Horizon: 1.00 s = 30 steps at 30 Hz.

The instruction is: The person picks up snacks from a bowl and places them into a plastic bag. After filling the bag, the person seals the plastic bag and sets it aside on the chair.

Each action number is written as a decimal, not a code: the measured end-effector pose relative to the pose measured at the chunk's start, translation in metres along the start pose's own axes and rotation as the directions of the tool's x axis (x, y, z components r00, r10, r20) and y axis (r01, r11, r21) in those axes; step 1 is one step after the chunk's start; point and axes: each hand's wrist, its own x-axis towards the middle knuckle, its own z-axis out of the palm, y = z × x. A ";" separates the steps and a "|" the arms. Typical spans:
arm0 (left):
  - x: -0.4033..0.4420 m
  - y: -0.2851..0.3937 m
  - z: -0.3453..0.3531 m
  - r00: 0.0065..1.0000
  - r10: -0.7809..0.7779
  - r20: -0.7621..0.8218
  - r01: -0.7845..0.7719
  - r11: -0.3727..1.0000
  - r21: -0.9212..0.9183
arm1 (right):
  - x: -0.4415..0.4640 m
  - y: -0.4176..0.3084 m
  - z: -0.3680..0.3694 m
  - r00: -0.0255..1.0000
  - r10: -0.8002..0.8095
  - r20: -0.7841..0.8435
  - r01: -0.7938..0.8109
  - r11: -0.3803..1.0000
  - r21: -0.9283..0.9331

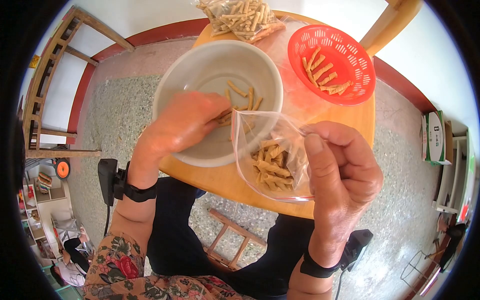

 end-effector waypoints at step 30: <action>-0.016 0.035 -0.038 0.951 0.011 -0.310 -0.303 0.240 -0.922 | -0.001 -0.001 0.004 0.995 0.052 0.089 -0.055 0.998 0.036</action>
